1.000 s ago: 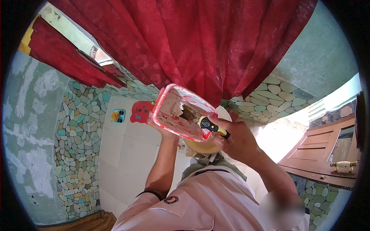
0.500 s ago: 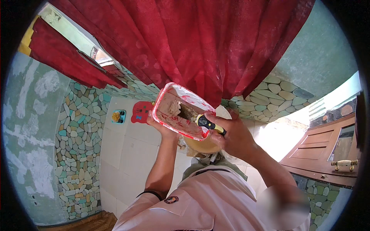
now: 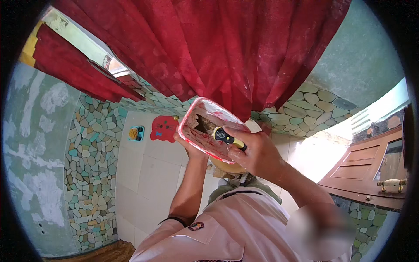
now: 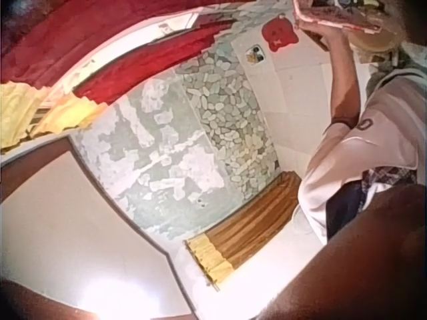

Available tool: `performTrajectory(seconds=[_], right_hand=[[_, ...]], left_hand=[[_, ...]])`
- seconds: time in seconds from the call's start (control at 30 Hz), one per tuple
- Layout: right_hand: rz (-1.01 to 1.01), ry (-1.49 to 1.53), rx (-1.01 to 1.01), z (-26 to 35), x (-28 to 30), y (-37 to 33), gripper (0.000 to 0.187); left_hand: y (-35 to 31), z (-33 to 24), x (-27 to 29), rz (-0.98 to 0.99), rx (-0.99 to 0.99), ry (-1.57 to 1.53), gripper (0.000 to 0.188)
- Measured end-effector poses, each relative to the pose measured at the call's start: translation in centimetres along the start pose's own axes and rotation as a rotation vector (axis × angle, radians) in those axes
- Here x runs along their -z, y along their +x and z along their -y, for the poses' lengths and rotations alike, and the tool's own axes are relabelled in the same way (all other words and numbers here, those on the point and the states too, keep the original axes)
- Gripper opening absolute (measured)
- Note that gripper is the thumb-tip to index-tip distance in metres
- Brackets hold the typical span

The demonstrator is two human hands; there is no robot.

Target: Cleaning a plastic container by rinsing it in a bucket and scrubbing with a brush.

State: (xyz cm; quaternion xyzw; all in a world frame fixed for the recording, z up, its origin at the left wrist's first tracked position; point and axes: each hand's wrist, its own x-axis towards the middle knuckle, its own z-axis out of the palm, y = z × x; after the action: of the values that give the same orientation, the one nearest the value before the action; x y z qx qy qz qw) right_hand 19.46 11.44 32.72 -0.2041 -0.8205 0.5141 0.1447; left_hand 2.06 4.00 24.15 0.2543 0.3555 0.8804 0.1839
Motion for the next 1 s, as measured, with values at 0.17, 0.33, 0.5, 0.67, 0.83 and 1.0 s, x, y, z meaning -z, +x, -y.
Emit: performTrajectory(seconds=[0.17,0.33,0.5,0.67,0.83,1.0], right_hand=[[-0.039,-0.055,0.030,-0.6,0.7,-0.2,0.038],[0.037,0.168,-0.082,-1.2,3.0,-2.1,0.032],[-0.038,0.616,-0.183,-4.8,4.3,-4.9,0.036],[-0.143,0.977,-0.274,-8.0,3.5,-5.1,0.044],[-0.122,0.699,-0.417,-15.3,0.9,-3.9,0.034],[0.064,0.502,-0.629,-23.8,-6.1,0.9,0.023]], left_hand=[[0.3,0.5,0.6,-0.191,0.251,-0.182,0.059],[0.3,0.9,3.0,-0.311,0.321,-0.105,0.074],[-0.8,5.2,10.5,-0.238,0.405,-0.402,0.055],[-2.0,5.5,11.0,0.061,0.570,-0.689,0.050],[-3.1,3.9,8.8,-0.284,0.704,-0.920,0.056],[-4.8,6.0,15.8,0.095,0.654,-0.617,0.056]])
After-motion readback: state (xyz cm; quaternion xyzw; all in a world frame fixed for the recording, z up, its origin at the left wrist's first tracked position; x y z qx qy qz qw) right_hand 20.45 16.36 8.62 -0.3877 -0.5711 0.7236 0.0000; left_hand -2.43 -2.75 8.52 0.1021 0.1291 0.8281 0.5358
